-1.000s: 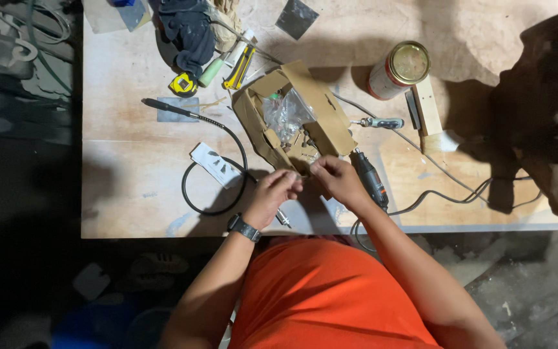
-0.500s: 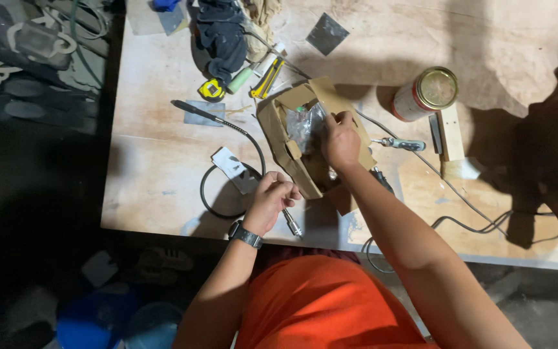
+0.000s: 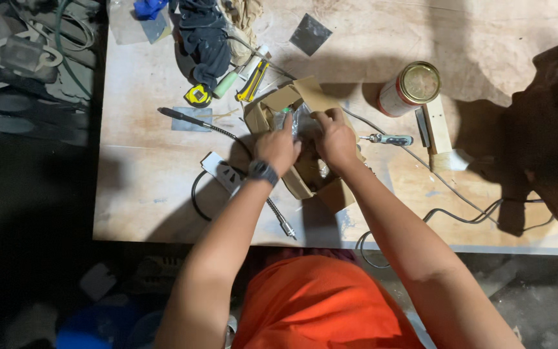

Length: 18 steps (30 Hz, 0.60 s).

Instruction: The person assembles a rotary tool by inserting a small cylindrical bit into the chuck and tightening it. They then pick up a large wooden sculpture and position the tool near its surface, preparing to work on it.

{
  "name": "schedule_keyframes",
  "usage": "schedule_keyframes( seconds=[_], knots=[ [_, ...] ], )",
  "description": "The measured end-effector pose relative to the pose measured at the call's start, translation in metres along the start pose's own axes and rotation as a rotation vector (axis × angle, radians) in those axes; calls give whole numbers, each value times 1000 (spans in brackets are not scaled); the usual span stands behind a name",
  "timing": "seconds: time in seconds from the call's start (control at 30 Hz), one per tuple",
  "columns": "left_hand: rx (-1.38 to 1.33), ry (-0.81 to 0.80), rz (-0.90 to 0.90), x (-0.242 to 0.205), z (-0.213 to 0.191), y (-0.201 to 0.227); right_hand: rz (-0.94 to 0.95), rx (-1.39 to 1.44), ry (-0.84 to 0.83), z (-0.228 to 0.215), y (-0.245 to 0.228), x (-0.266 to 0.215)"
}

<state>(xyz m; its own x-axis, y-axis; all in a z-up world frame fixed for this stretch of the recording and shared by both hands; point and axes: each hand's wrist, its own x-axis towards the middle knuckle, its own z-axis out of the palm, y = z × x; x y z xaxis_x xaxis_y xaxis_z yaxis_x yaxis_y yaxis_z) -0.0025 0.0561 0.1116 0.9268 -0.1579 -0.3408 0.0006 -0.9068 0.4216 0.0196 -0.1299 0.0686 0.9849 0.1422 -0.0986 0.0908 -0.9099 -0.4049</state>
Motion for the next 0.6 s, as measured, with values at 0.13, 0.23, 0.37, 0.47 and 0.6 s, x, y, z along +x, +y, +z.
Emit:
schedule_keyframes(
  seconds=[0.13, 0.23, 0.37, 0.47, 0.6],
  knots=[
    [53, 55, 92, 54, 17, -14, 46, 22, -29, 4, 6, -17],
    [208, -34, -69, 83, 8, -16, 124, 35, -38, 19, 16, -31],
    [112, 334, 109, 156, 52, -54, 98, 91, 64, 43, 29, -35],
    [114, 365, 159, 155, 38, -48, 81, 133, 97, 46, 30, -39],
    [182, 301, 132, 164, 39, -44, 104, 187, 118, 29, 18, -48]
  ],
)
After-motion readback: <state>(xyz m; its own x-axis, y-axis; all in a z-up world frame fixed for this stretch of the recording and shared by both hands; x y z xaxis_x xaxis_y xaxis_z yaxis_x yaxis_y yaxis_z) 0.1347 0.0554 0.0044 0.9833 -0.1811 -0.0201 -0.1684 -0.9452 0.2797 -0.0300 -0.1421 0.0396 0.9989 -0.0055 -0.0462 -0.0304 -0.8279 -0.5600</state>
